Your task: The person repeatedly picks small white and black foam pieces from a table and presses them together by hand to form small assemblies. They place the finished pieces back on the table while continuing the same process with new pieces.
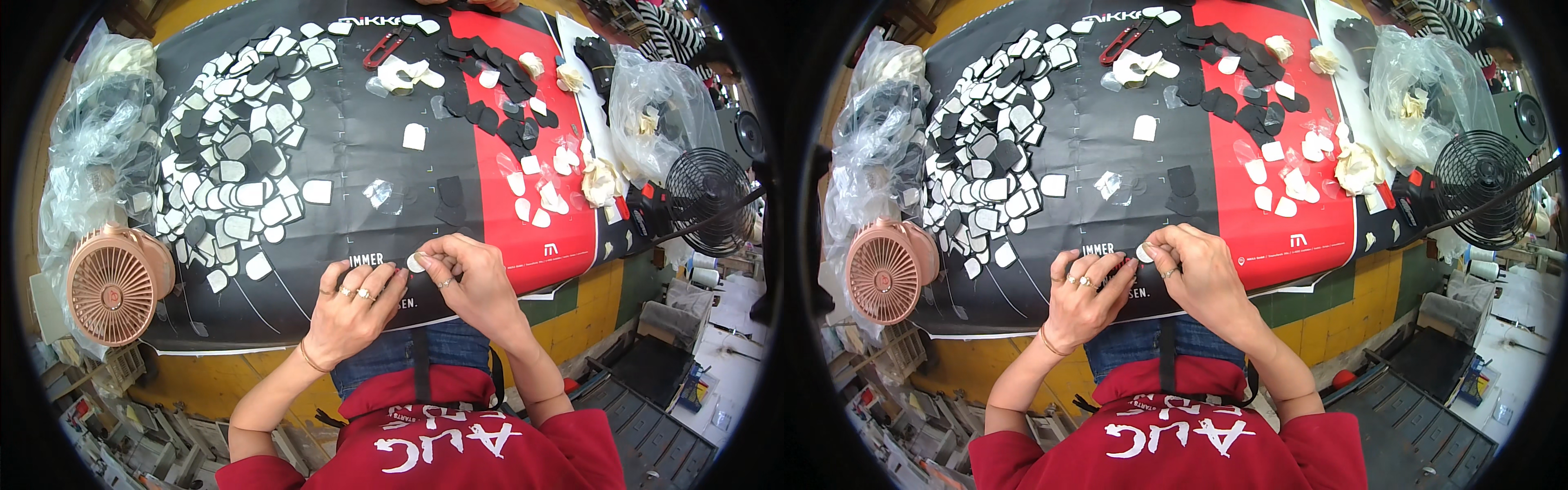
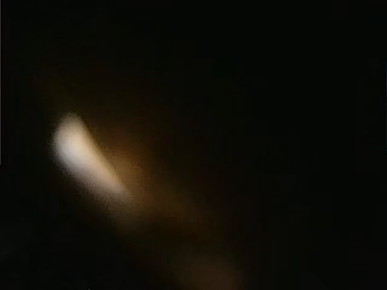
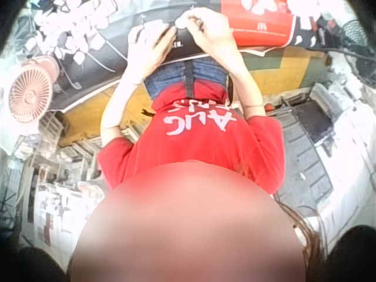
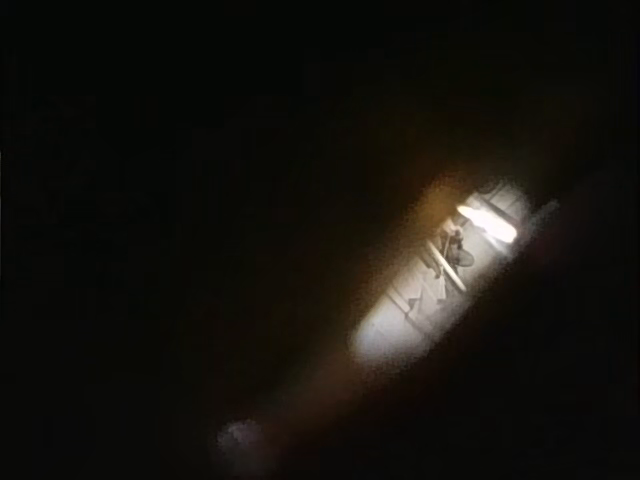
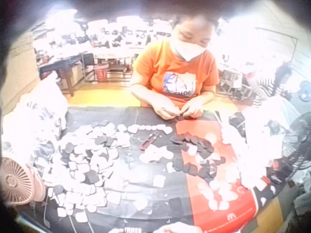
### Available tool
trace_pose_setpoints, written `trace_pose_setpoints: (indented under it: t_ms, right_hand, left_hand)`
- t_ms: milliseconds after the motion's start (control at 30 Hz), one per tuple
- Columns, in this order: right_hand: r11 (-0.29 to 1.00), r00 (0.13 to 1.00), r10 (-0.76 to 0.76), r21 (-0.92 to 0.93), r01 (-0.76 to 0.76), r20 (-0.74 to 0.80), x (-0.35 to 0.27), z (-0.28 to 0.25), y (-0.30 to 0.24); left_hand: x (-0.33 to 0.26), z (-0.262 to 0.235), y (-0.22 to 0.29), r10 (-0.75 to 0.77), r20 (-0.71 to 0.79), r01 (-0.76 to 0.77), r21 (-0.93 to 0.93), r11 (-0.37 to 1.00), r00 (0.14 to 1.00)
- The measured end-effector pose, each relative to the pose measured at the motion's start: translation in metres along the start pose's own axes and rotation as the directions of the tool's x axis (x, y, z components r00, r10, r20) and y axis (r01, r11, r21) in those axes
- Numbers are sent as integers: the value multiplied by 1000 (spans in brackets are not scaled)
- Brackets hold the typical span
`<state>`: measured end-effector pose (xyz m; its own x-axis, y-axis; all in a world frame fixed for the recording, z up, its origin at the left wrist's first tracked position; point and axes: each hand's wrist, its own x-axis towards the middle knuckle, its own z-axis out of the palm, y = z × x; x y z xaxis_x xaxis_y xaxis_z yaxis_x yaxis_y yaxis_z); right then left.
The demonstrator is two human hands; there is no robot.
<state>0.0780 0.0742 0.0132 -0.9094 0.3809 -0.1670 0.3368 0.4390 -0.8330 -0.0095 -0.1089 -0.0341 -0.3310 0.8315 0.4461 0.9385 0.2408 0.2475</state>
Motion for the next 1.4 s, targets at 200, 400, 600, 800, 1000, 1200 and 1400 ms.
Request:
trace_pose_setpoints:
  t_ms: [200,400,600,800,1000,1200,1400]
  right_hand:
    - [1000,1000,-11,-1,11,18,1,-2,1]
    - [1000,1000,-16,-10,16,27,2,-3,-1]
    - [999,999,-29,-23,30,25,2,-2,0]
    - [999,999,-33,-43,33,10,2,-1,1]
    - [994,993,-29,-111,17,-111,-5,9,-1]
    - [988,985,-51,-154,25,-164,-7,16,3]
    - [955,965,-93,-297,16,-244,-9,24,2]
  left_hand:
    - [1,0,0,-8,10,8,-3,1000,1000]
    - [1,0,1,-8,6,8,-1,1000,1000]
    - [1,-2,-1,9,14,-9,-26,1000,1000]
    - [4,-5,-1,10,119,-5,-38,999,993]
    - [5,-7,-1,28,131,-23,-38,999,991]
    - [6,-7,-2,23,147,-13,-72,997,989]
    - [7,-8,-3,20,156,-9,-71,997,988]
